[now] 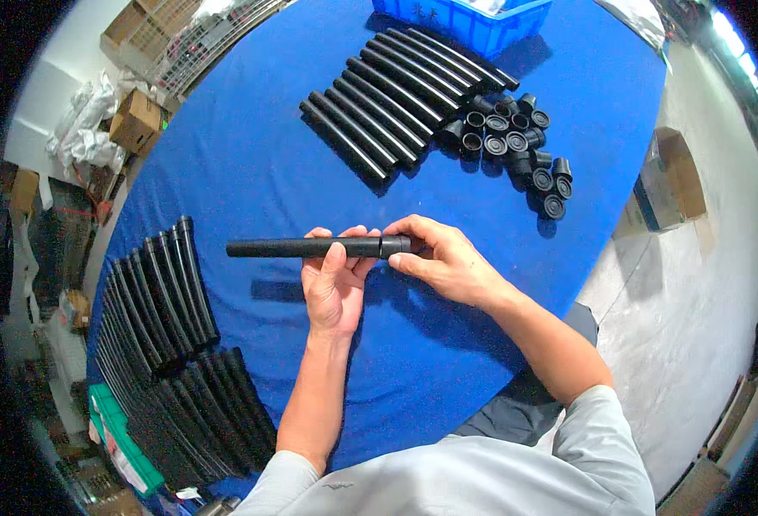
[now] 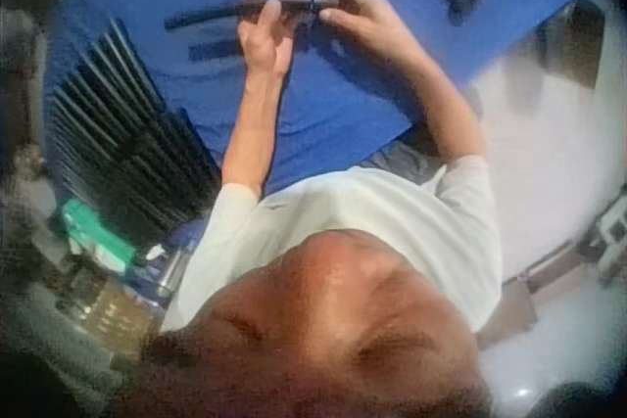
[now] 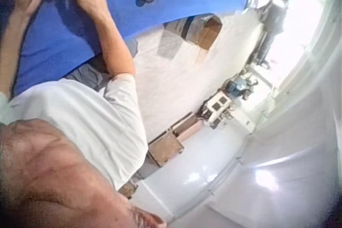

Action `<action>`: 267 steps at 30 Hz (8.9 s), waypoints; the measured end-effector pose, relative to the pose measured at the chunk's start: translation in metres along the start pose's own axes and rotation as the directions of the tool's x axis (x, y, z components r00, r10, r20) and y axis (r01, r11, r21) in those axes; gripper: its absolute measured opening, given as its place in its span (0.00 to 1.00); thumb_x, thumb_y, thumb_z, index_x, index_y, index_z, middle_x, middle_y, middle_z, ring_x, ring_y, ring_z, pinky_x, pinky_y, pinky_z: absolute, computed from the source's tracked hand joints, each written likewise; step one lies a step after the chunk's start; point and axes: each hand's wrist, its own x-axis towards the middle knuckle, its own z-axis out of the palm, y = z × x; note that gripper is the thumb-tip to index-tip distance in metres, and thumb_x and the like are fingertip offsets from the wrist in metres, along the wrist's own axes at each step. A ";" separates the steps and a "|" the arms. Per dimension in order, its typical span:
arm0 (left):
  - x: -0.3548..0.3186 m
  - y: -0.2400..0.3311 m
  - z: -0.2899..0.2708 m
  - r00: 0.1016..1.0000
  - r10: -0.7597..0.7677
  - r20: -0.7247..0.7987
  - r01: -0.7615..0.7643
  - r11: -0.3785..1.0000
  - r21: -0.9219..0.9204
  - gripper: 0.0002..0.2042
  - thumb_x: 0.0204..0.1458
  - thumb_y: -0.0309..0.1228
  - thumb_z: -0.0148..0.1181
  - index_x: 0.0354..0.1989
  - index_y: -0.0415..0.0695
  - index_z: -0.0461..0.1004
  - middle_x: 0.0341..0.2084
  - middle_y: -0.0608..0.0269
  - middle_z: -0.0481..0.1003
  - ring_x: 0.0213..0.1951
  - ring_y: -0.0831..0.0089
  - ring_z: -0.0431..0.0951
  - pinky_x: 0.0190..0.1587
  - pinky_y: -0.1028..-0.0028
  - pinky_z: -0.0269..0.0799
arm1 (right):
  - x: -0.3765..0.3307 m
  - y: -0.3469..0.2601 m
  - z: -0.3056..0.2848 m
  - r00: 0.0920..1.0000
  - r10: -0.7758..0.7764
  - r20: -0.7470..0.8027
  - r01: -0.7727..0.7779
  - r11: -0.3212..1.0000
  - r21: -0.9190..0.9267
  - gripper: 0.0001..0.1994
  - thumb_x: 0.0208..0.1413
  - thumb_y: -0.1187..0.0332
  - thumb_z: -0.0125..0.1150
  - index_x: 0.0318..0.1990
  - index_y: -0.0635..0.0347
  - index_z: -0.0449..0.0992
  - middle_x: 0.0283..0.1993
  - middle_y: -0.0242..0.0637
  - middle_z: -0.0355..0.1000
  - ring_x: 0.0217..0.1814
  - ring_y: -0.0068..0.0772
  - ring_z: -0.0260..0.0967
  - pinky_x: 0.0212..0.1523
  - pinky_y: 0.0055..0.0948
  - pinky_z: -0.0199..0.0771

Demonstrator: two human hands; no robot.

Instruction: Manually assembling black plastic tube components and caps at a workstation.

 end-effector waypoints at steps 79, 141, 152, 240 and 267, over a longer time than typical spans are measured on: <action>0.009 0.020 -0.012 0.965 0.170 -0.200 -0.123 0.966 0.226 0.10 0.56 0.29 0.60 0.40 0.45 0.65 0.36 0.52 0.77 0.40 0.54 0.81 0.31 0.58 0.84 | 0.000 0.004 0.009 0.975 -0.223 -0.017 0.212 0.945 -0.251 0.28 0.50 0.67 0.70 0.58 0.65 0.66 0.46 0.40 0.71 0.46 0.32 0.71 0.44 0.29 0.73; -0.002 0.011 -0.001 0.968 0.055 -0.244 -0.002 0.977 0.212 0.14 0.56 0.27 0.60 0.45 0.43 0.62 0.35 0.49 0.77 0.37 0.54 0.82 0.32 0.63 0.85 | 0.000 0.017 0.015 0.877 -0.479 0.041 0.432 0.747 -0.505 0.15 0.54 0.66 0.62 0.45 0.65 0.72 0.32 0.47 0.70 0.33 0.48 0.71 0.33 0.41 0.70; -0.001 0.014 -0.007 0.979 0.030 -0.199 0.011 0.980 0.201 0.10 0.57 0.28 0.59 0.43 0.44 0.65 0.37 0.49 0.77 0.37 0.53 0.82 0.34 0.62 0.85 | -0.003 0.016 0.016 0.881 -0.471 0.045 0.433 0.764 -0.479 0.16 0.55 0.64 0.62 0.45 0.66 0.72 0.33 0.48 0.70 0.35 0.50 0.71 0.35 0.42 0.69; 0.002 0.010 -0.011 0.990 -0.085 -0.113 0.098 0.989 0.109 0.09 0.57 0.25 0.58 0.43 0.43 0.66 0.40 0.45 0.77 0.44 0.49 0.80 0.41 0.56 0.83 | 0.000 0.009 0.013 0.790 -0.613 -0.002 0.493 0.637 -0.593 0.16 0.54 0.63 0.64 0.45 0.66 0.75 0.33 0.49 0.74 0.36 0.46 0.74 0.36 0.38 0.73; 0.001 0.011 -0.008 0.989 -0.080 -0.126 0.098 0.984 0.146 0.07 0.57 0.23 0.57 0.41 0.44 0.66 0.39 0.46 0.77 0.44 0.52 0.80 0.41 0.55 0.83 | -0.002 0.004 0.005 0.927 -0.367 0.075 0.351 0.783 -0.513 0.16 0.57 0.62 0.60 0.46 0.67 0.73 0.38 0.51 0.73 0.41 0.53 0.72 0.41 0.43 0.71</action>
